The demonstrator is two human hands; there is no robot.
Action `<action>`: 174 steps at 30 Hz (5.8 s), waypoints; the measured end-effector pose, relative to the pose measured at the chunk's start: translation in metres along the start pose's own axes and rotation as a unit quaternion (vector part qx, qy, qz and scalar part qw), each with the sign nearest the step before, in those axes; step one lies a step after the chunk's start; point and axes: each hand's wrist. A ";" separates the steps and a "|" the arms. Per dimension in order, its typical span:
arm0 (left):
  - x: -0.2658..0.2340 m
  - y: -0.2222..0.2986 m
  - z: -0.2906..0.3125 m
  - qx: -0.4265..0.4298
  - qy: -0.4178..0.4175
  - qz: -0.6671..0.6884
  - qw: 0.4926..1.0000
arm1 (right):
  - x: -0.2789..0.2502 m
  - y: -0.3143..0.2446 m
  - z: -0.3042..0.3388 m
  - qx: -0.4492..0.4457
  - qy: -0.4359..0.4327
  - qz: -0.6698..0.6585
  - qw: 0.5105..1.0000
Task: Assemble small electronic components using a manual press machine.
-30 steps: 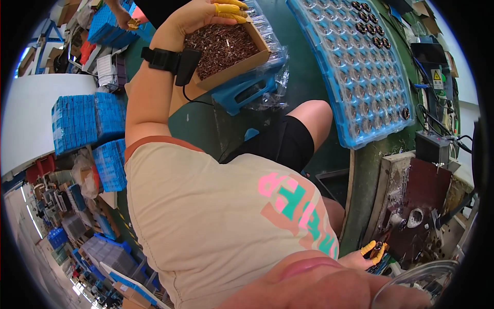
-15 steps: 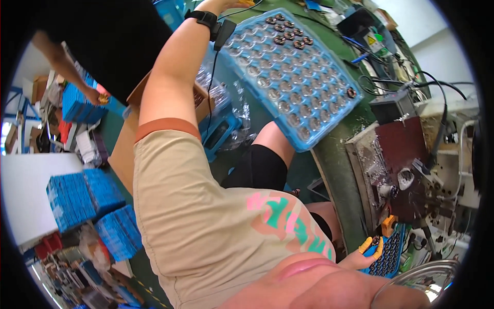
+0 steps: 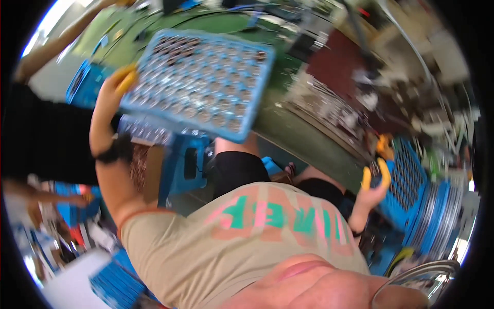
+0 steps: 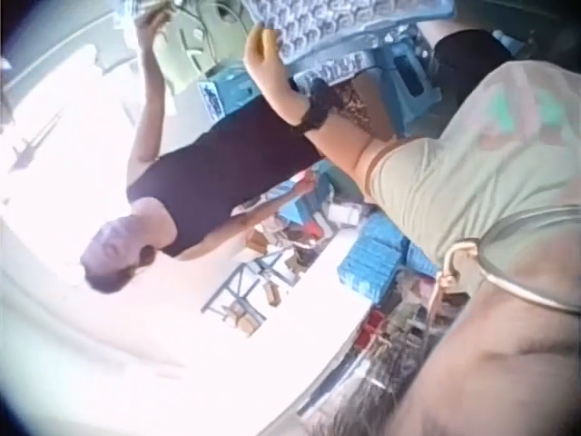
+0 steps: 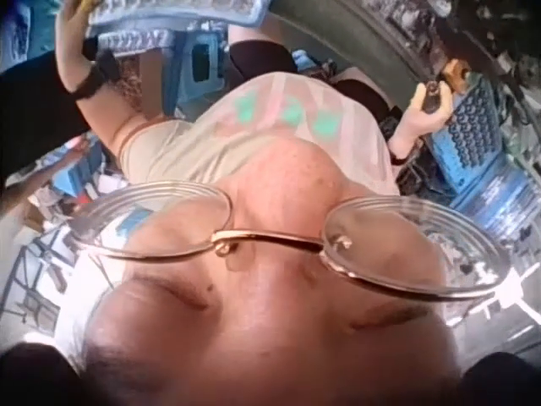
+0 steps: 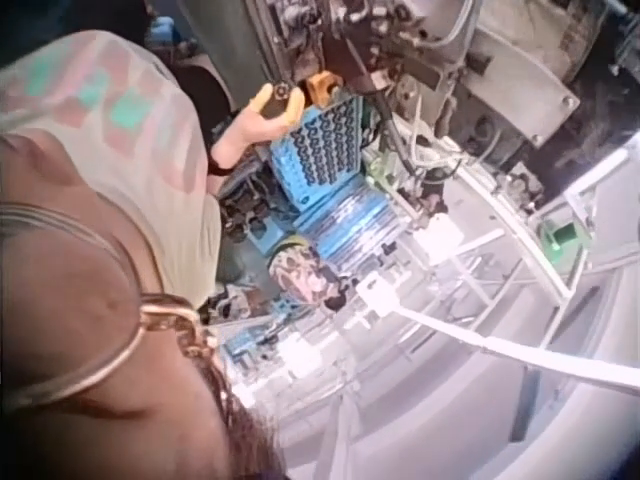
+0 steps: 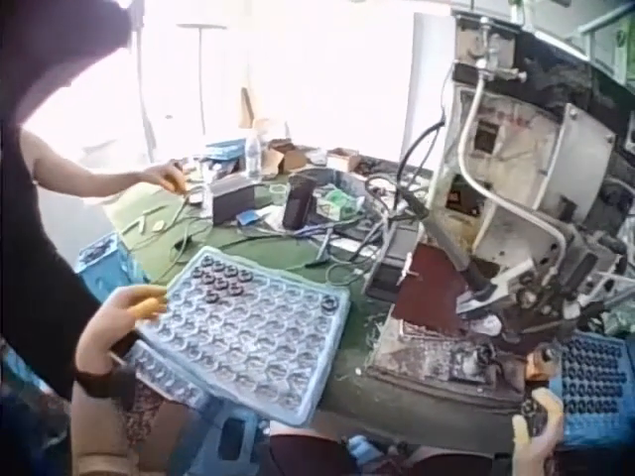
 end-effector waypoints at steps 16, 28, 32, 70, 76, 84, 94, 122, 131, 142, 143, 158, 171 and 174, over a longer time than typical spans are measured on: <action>0.187 0.216 0.023 0.179 -0.117 -0.076 0.974 | -0.005 0.019 0.000 -0.005 0.014 -0.092 0.996; 0.217 0.195 0.048 0.152 -0.106 -0.067 0.980 | 0.010 0.014 -0.022 -0.023 -0.015 -0.154 0.988; 0.221 0.182 0.058 0.154 -0.031 -0.110 0.981 | 0.019 0.009 -0.054 -0.063 0.027 -0.049 0.996; 0.119 0.197 0.143 0.388 0.457 -0.315 0.736 | 0.003 0.052 -0.039 -0.038 0.036 0.025 0.998; 0.089 0.232 0.132 0.610 0.564 -0.290 0.475 | 0.003 0.032 -0.036 -0.016 0.033 0.015 0.999; 0.126 0.239 0.106 0.574 0.549 -0.271 0.544 | -0.013 0.029 -0.026 -0.020 0.030 0.005 0.999; 0.152 0.235 0.074 0.606 0.289 -0.229 0.705 | -0.003 0.013 -0.020 0.014 0.007 -0.012 1.000; 0.232 0.191 0.057 0.271 0.074 -0.203 0.938 | -0.098 0.070 -0.005 0.107 0.011 0.007 0.994; 0.295 0.263 0.041 0.212 -0.096 0.076 0.970 | -0.048 0.022 -0.015 0.044 -0.119 -0.164 0.978; 0.331 0.261 0.028 0.067 -0.282 0.225 0.930 | 0.011 -0.025 -0.020 -0.136 -0.291 -0.158 0.934; 0.330 0.259 0.028 0.045 -0.290 0.223 0.930 | 0.014 -0.025 -0.019 -0.157 -0.293 -0.155 0.930; 0.332 0.245 0.023 0.103 -0.363 0.131 0.917 | 0.016 -0.029 -0.008 -0.224 -0.307 -0.137 0.915; 0.272 0.199 0.033 0.008 -0.191 0.189 0.963 | -0.118 0.093 0.018 0.154 -0.044 0.106 0.981; 0.255 0.183 0.035 0.015 -0.135 0.208 0.969 | -0.112 0.097 0.015 0.146 -0.070 0.104 0.981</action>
Point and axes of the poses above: each hand's wrist, its own z-axis away from the middle knuckle, its own x-axis out of the palm, y = z × x, and after that the axes turned 6 degrees about x, right-handed
